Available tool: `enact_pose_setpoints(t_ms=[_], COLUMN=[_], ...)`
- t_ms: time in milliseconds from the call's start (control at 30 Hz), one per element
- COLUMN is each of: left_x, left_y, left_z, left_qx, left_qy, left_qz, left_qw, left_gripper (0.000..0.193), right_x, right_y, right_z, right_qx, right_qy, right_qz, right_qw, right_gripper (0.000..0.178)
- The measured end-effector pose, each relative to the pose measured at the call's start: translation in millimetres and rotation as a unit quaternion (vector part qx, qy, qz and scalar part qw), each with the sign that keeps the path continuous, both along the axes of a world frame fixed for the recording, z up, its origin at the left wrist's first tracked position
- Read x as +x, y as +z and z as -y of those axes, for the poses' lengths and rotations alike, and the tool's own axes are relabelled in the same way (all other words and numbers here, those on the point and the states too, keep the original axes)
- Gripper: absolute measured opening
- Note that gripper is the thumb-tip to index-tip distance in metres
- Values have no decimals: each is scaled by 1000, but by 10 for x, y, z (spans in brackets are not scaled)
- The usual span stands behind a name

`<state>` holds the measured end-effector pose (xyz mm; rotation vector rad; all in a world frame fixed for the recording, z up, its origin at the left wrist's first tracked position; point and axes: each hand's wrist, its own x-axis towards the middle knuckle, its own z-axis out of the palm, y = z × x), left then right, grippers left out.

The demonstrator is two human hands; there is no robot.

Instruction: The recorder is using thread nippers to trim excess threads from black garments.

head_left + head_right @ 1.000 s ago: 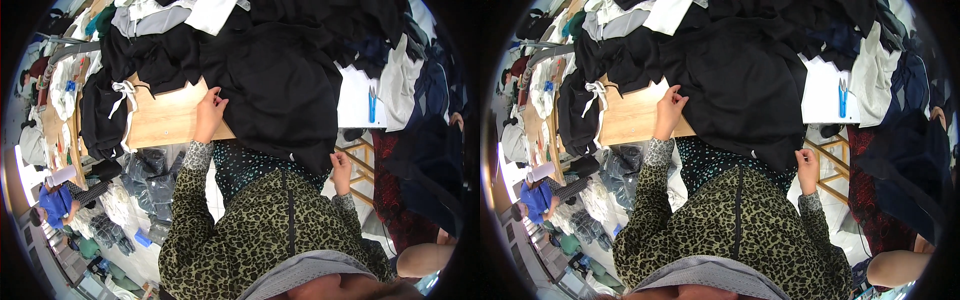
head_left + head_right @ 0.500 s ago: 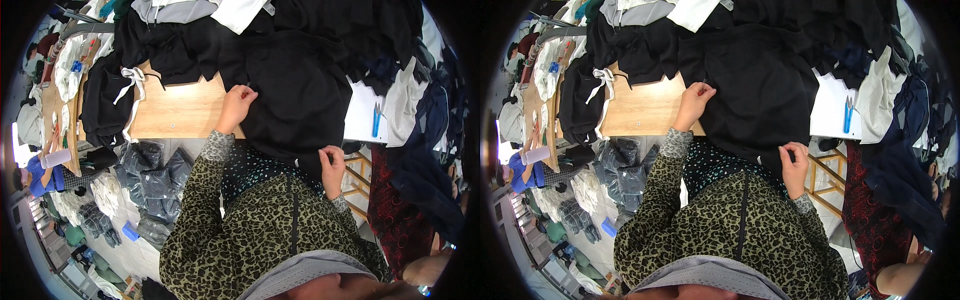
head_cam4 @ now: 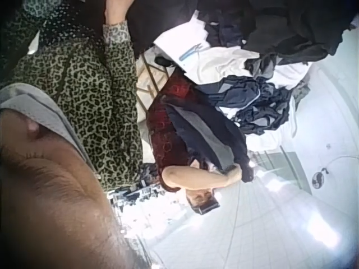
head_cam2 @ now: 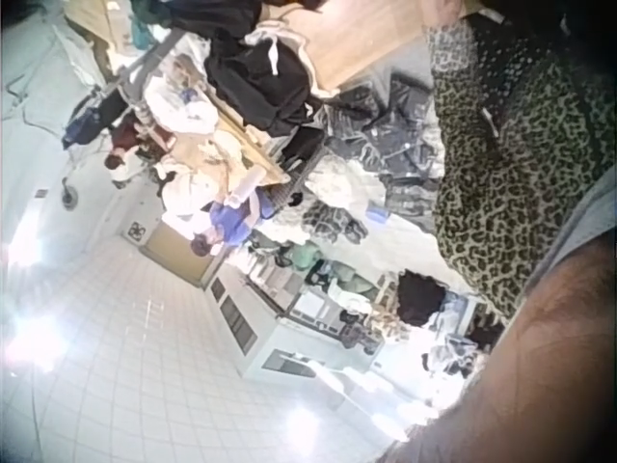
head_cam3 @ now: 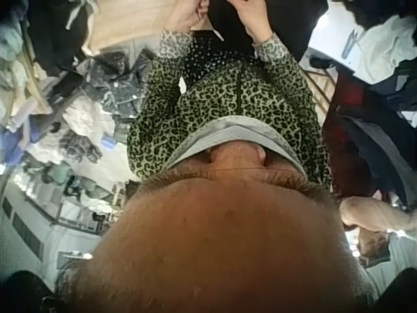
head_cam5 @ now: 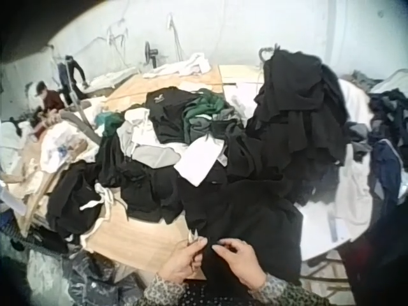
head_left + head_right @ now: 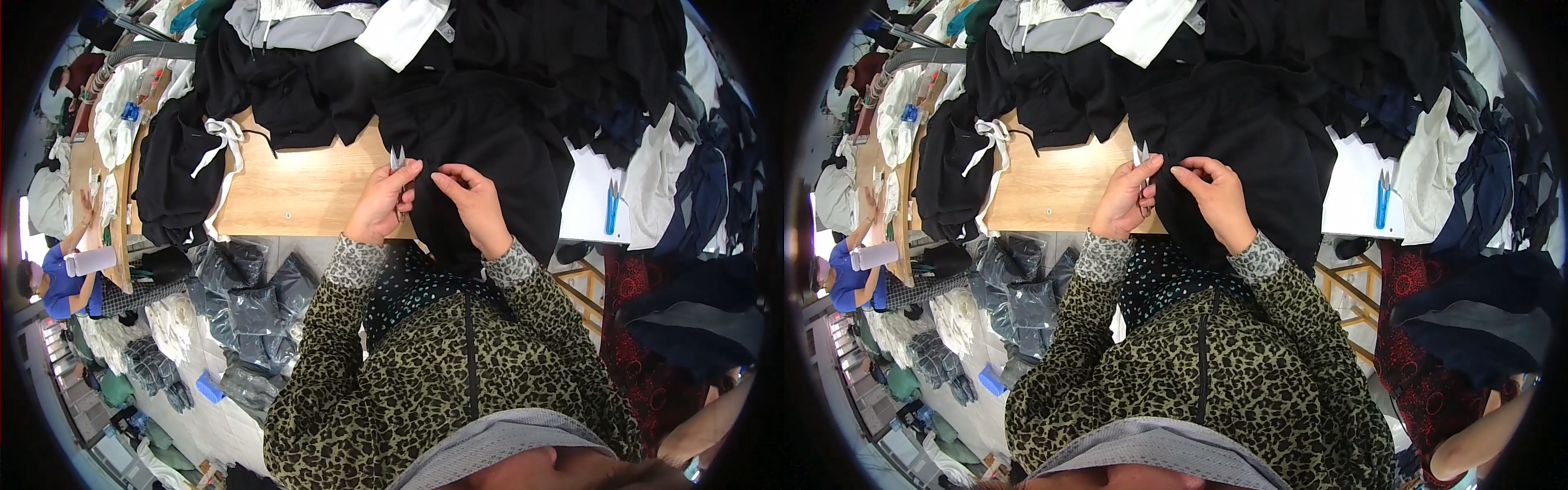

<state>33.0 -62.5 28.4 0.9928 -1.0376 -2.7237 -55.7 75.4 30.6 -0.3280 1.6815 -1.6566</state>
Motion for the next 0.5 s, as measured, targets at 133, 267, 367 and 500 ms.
enact_pose_setpoints(t_ms=[133, 267, 367, 500], left_x=[10, -31, -95, -35], left_y=[26, 30, 103, -82], left_z=[-56, -103, -160, 1], left_qx=[15, 32, 17, -42], left_qy=[12, 6, 31, 184], left_qz=[-1, -11, 37, 25], left_qw=[1000, 999, 999, 982], left_gripper=[10, 8, 12, 13], right_x=[-12, -67, -86, -91], right_y=[47, 73, 75, 118], right_z=[10, -69, -146, -746], right_qx=[-47, -83, -75, 14], right_qy=[-18, -11, -29, -2], right_qz=[57, 132, 106, -230], right_qw=[997, 988, 991, 973], right_gripper=[16, 16, 15, 8])
